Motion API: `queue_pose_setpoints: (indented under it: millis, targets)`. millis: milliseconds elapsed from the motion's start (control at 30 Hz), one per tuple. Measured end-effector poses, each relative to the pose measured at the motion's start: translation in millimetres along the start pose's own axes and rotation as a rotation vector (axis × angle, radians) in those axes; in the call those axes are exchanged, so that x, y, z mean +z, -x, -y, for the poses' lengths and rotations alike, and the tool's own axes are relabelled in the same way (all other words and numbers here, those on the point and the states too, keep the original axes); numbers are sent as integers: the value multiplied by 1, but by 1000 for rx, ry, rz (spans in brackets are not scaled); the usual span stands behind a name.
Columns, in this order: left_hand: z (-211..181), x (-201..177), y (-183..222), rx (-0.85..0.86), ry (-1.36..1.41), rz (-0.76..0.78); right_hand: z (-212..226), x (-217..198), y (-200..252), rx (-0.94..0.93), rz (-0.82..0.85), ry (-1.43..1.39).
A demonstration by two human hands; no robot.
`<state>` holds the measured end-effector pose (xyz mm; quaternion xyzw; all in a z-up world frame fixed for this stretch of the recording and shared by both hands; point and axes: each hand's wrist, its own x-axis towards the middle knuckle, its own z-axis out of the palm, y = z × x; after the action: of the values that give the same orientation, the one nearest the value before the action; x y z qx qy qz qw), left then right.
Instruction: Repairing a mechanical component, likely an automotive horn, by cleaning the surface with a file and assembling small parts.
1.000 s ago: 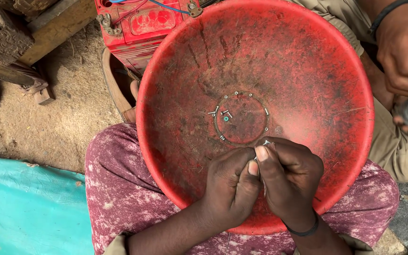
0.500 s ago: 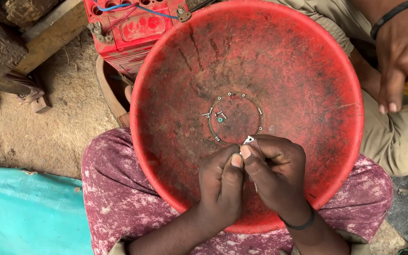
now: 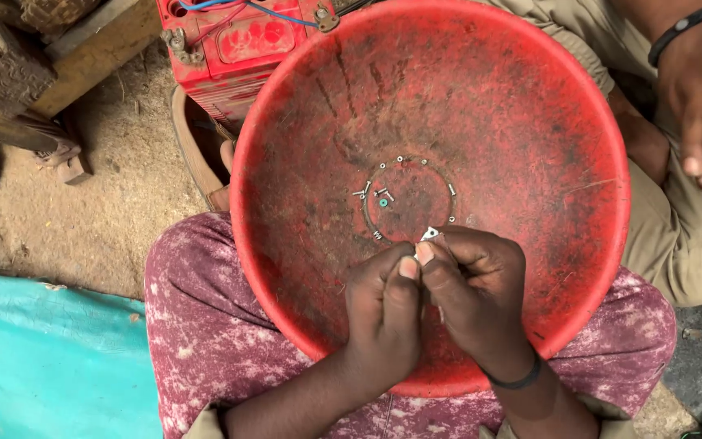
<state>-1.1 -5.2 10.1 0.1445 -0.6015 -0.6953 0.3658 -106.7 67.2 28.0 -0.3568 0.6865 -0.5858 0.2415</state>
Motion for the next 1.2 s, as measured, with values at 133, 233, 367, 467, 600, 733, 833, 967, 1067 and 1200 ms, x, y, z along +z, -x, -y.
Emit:
queue_pose_setpoints:
  millis: [133,233,367,467,600,733,833,967,1067,1200]
  targets:
    - [4,1,4,102,-171,2,-1,2,1,8,-38,14]
    - [11,0,8,-167,41,-46,-6,-3,0,-2,4,-29]
    - [-6,0,-3,10,-54,13,-8,-1,0,10,-5,-48]
    - [2,1,3,30,-42,3,-8,-3,-1,37,-22,-30]
    - [14,6,10,-162,153,-39,-6,-7,-5,6,39,-80]
    - [13,3,7,-199,142,-52,-5,-5,1,59,58,-123]
    - [4,-3,-1,-50,-129,-5,-6,-2,3,99,-58,-349]
    - [-4,-8,-6,2,-82,39,-8,0,11,34,-60,-514]
    - [-5,-9,-6,-4,-37,27,-6,1,12,-56,-36,-434]
    - [-11,-11,-8,-2,-51,42,-3,0,14,-110,-29,-346]
